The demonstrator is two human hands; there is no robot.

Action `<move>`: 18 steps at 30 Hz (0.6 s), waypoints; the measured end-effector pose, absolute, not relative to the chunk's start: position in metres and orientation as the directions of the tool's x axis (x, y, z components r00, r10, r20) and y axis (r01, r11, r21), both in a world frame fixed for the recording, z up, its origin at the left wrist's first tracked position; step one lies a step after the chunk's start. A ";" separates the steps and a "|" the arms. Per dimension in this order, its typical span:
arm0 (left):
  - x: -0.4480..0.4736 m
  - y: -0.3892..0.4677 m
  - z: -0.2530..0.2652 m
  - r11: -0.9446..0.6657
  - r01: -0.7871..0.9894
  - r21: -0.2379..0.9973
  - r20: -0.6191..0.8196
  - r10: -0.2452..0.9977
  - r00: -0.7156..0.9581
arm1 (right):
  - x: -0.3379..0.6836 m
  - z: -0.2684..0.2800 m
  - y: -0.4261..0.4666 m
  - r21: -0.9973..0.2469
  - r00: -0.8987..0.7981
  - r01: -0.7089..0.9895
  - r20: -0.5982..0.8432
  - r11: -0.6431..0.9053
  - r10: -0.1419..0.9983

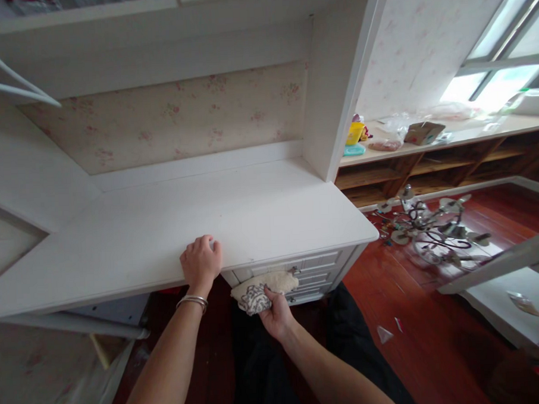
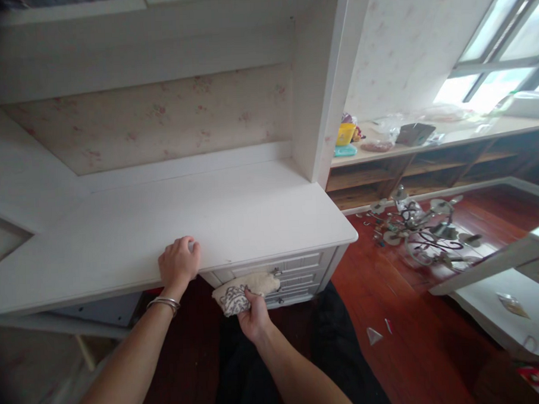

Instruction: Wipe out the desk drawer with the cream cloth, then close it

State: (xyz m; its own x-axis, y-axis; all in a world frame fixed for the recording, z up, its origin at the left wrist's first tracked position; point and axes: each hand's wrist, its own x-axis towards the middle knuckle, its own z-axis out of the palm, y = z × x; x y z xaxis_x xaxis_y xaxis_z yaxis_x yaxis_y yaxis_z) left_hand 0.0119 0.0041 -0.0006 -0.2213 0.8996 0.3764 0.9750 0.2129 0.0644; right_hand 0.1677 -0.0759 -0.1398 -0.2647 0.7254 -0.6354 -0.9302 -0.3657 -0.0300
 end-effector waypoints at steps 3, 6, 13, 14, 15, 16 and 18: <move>0.012 0.004 -0.001 0.216 0.974 0.070 0.374 0.900 -0.226 | 0.180 -0.146 -0.073 -0.036 -0.241 -0.941 -0.629 -0.338 0.739; 0.013 0.004 -0.001 0.218 0.974 0.065 0.364 0.903 -0.227 | 0.198 -0.146 -0.071 -0.054 -0.232 -0.938 -0.636 -0.342 0.736; 0.014 0.003 0.002 0.223 0.973 0.062 0.363 0.903 -0.230 | 0.260 -0.141 -0.069 -0.189 -0.123 -0.927 -0.661 -0.323 0.741; 0.014 0.003 0.002 0.224 0.973 0.063 0.359 0.904 -0.232 | 0.270 -0.140 -0.069 -0.205 -0.100 -0.928 -0.666 -0.311 0.739; 0.014 0.002 0.003 0.223 0.973 0.063 0.356 0.906 -0.230 | 0.279 -0.139 -0.068 -0.221 -0.075 -0.929 -0.673 -0.297 0.736; 0.014 0.002 0.003 0.221 0.973 0.064 0.356 0.906 -0.229 | 0.289 -0.139 -0.068 -0.239 -0.045 -0.929 -0.683 -0.281 0.729; 0.014 0.002 0.003 0.217 0.974 0.065 0.359 0.906 -0.226 | 0.308 -0.138 -0.066 -0.279 0.021 -0.929 -0.697 -0.244 0.717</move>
State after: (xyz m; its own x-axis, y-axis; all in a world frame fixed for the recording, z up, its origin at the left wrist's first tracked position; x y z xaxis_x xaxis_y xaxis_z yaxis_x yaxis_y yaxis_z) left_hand 0.0137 0.0020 0.0027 -0.2258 0.9056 0.3590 0.9740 0.2173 0.0645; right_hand 0.3081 -0.0659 -0.1378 0.0208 0.7172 -0.6965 -0.9288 -0.2440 -0.2790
